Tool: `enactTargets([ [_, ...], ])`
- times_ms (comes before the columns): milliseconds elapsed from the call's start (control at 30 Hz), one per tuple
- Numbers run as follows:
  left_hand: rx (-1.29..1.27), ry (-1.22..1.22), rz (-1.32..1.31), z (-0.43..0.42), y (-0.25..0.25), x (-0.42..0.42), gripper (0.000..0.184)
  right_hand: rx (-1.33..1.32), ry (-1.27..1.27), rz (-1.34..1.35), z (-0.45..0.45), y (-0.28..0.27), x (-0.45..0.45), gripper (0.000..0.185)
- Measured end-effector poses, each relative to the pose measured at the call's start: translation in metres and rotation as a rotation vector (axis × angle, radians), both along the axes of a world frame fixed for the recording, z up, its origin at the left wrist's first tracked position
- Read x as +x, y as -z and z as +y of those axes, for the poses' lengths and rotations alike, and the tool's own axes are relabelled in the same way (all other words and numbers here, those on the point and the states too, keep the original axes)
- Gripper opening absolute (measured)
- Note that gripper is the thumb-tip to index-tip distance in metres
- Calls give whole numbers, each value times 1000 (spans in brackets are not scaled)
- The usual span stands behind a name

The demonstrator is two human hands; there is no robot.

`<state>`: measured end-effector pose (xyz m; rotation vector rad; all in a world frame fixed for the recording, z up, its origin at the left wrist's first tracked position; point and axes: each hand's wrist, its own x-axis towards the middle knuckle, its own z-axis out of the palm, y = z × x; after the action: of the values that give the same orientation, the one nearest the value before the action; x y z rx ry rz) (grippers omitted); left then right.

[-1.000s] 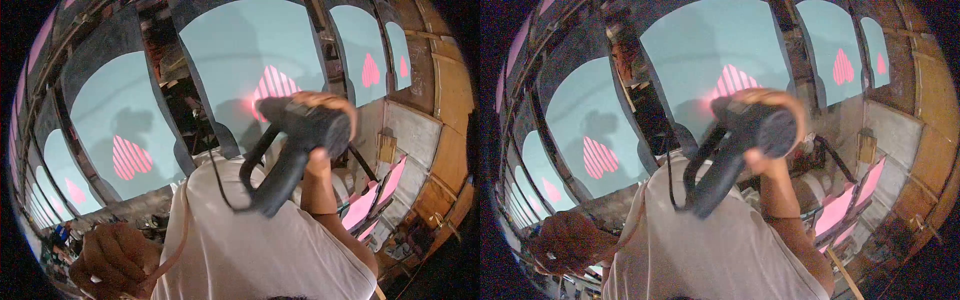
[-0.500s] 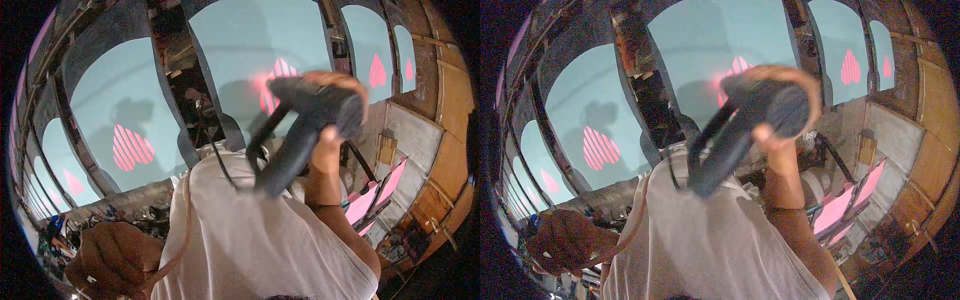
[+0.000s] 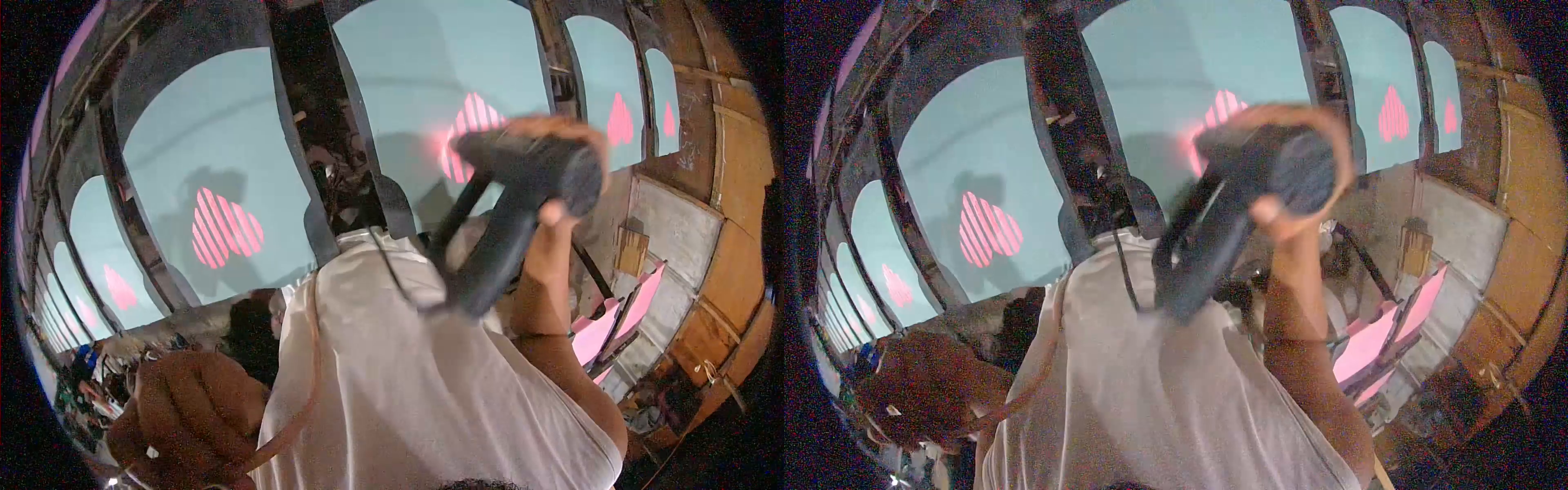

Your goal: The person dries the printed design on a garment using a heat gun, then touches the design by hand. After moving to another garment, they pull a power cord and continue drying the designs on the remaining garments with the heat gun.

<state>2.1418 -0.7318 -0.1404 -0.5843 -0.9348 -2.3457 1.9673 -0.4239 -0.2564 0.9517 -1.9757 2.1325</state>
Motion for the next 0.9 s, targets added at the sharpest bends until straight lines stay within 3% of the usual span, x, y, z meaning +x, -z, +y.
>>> enactTargets([
  [67,130,-204,102,21,1,-9,29,19,-53,-16,-10,-1,5,68],
  [133,269,-408,187,36,4,-10,24,-63,218,14,-3,10,-17,67],
  [200,186,-215,124,23,7,-6,27,-104,380,25,-10,6,-33,64],
  [233,88,-45,58,11,4,1,29,-94,226,-7,-4,8,-29,65],
  [300,25,58,5,3,6,8,33,-69,-16,-71,-3,9,-6,75],
  [400,-5,152,-45,1,9,18,38,-93,81,-33,3,15,-18,75],
  [433,7,209,-55,3,10,20,40,-126,272,24,-5,15,-31,72],
  [467,-31,191,-72,3,10,19,40,-98,369,5,-11,7,-42,74],
  [533,-49,160,-80,8,9,15,40,30,320,118,7,-1,-35,64],
  [633,-50,129,-99,13,10,17,40,252,438,85,57,-6,-3,74],
  [733,-51,121,-123,20,14,14,39,63,530,48,68,7,-24,69],
  [867,-71,120,-136,31,12,9,39,-13,255,157,5,5,-42,70],
  [900,-72,118,-138,34,11,9,39,52,320,150,18,6,-36,71],
])
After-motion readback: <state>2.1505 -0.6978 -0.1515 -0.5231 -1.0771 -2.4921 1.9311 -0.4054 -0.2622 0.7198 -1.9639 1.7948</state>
